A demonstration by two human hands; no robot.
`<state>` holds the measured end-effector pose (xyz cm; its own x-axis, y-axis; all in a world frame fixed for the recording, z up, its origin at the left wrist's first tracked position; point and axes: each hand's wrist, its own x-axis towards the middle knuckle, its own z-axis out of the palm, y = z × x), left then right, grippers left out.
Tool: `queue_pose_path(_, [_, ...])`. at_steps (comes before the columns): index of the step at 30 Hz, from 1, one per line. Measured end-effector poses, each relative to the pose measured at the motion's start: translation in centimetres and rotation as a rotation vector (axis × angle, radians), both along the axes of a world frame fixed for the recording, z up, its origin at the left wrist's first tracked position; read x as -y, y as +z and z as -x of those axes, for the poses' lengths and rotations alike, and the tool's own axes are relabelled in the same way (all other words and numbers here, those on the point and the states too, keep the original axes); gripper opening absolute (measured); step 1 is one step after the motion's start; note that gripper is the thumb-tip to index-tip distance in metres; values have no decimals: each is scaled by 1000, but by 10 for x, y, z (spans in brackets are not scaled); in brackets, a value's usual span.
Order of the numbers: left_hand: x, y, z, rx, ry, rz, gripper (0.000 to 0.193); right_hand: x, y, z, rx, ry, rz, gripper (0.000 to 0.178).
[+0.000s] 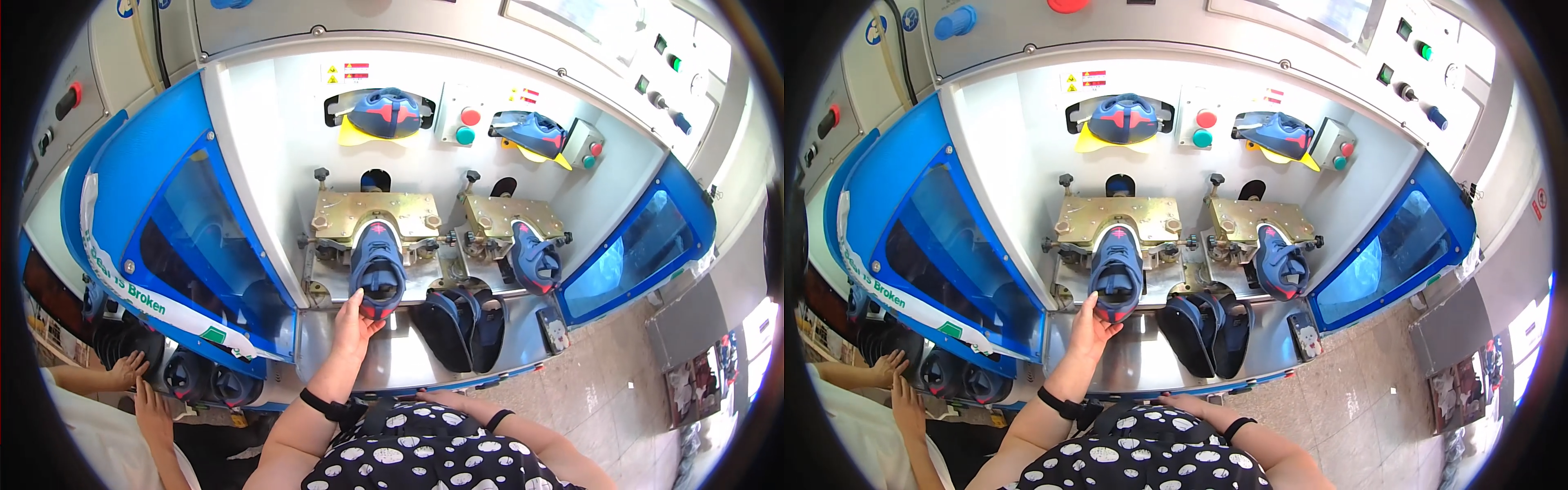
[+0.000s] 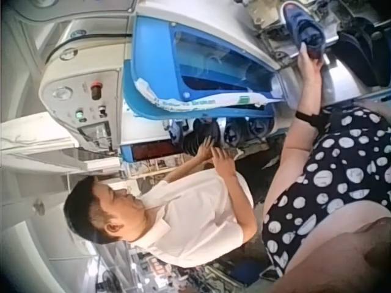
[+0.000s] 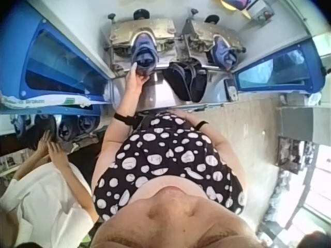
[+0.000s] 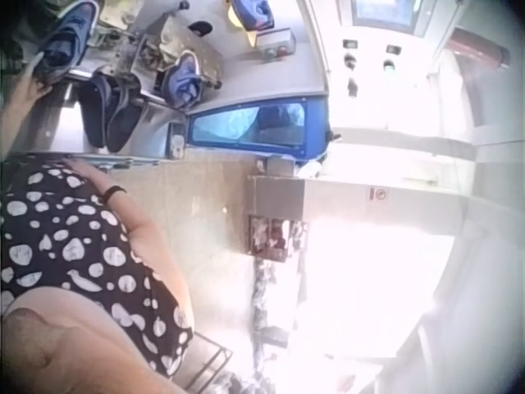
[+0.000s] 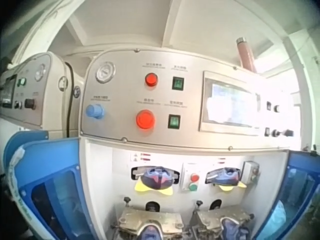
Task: Operating a toe-lasting machine to shape and attach the uppers of sports shoes to the inner sole.
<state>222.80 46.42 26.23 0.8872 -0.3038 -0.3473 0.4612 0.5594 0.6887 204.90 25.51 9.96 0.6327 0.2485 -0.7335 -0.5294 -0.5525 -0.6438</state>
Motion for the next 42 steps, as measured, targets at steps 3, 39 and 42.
queue_pose_path(3, [-10, -1, 0, 9, -4, 3, 35, -15, 50, -4, 15, 33, 37, 70])
queue_pose_path(39, [18, -4, -2, -52, 56, -28, 44, 9, -14, 11, 169, 106, -140, 65])
queue_pose_path(42, [10, -1, 4, -53, 88, -14, 33, 2, -2, 6, 82, 41, -65, 71])
